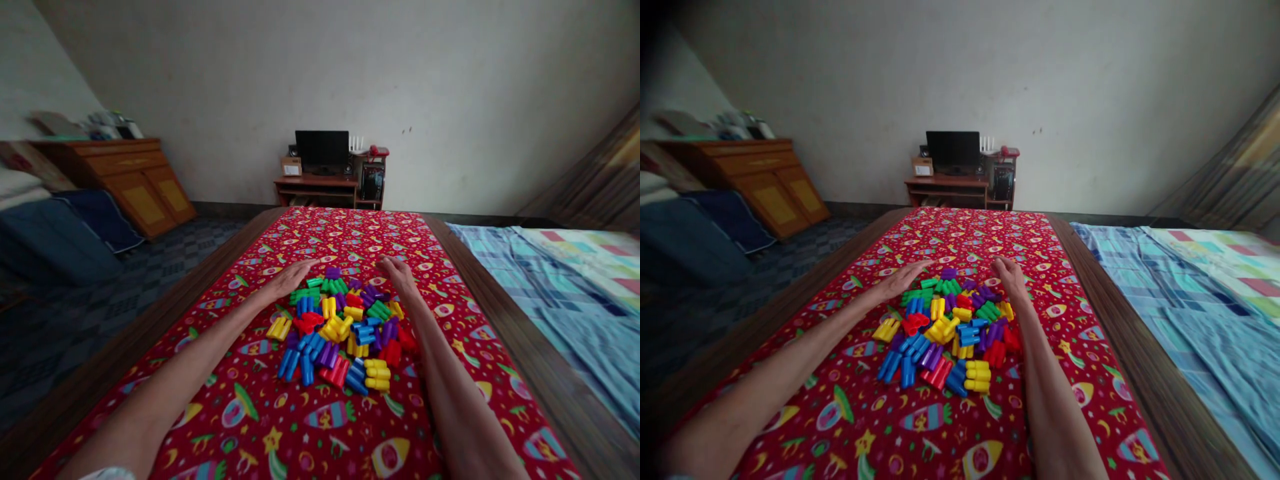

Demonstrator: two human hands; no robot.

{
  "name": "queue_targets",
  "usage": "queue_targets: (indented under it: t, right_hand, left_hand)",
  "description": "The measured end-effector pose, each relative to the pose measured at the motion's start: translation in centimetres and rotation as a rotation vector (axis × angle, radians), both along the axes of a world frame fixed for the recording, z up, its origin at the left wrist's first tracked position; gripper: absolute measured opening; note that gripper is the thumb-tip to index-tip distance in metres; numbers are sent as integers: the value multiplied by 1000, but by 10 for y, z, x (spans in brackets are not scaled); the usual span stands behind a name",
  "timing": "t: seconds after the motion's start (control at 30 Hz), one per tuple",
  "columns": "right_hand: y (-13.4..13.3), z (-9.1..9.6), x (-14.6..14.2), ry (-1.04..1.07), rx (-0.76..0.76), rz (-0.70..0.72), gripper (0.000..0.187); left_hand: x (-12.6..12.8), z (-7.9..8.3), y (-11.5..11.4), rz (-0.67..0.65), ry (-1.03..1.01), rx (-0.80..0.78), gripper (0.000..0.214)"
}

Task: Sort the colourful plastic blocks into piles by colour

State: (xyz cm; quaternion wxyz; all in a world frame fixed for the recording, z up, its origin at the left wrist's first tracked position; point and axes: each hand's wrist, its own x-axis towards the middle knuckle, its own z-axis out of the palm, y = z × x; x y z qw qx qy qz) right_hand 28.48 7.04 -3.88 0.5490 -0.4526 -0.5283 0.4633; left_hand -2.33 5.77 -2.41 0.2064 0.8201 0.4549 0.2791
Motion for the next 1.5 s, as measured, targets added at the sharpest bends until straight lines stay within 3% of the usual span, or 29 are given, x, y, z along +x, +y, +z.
queue_targets:
  t: [0.07, 0.17, 0.27, 0.37, 0.47, 0.57, 0.67, 0.77, 0.83, 0.9, 0.97, 1.07, 1.13, 1.2, 1.3, 1.5]
  right_hand:
    - [-2, -5, -2, -164, 22, 11, 43]
    - [-11, -6, -15, -293, 61, 185, 42]
    - [-19, -1, -26, -303, 33, 352, 47]
    - [-20, 7, -26, -184, -62, 475, 53]
    - [-15, 9, -21, -17, -72, 320, 56]
    - [-12, 5, -18, -42, -36, 139, 52]
    - [-13, 2, -17, -85, -43, 255, 51]
    - [-16, 3, -17, -36, -80, 387, 54]
    - [-17, 6, -16, -23, -103, 393, 54]
    - [-15, 9, -14, -50, -101, 357, 52]
    - [-12, 10, -12, -87, -98, 291, 49]
    - [-9, 10, -11, -125, -100, 200, 45]
    - [-9, 9, -11, -165, -82, 187, 46]
    - [-10, 10, -12, -225, -38, 193, 47]
    - [-11, 17, -11, -280, 33, 184, 45]
    - [-18, 48, -2, -270, 131, 198, 46]
  left_hand:
    - [2, -13, 0, -3, 35, -27, 66]
    - [19, -24, -5, -77, 15, -60, 65]
    - [34, -21, -8, -145, -49, -94, 63]
    - [39, -9, 2, -49, -102, -46, 63]
    - [48, 0, 19, 36, -99, 1, 65]
    - [66, 0, 28, -67, -36, -58, 61]
    - [81, -1, 23, -223, 17, -131, 59]
    - [81, 7, 6, -360, 82, -134, 58]
    - [74, 18, -17, -360, 146, -56, 57]
    - [72, 29, -53, -301, 215, 75, 53]
    - [78, 35, -98, -337, 299, 214, 48]
    - [102, 30, -160, -553, 436, 393, 47]
    - [117, 18, -182, -662, 485, 502, 41]
    - [126, 7, -185, -652, 517, 563, 35]
    - [120, -2, -167, -534, 548, 567, 31]
    - [84, 9, -143, -253, 507, 457, 45]
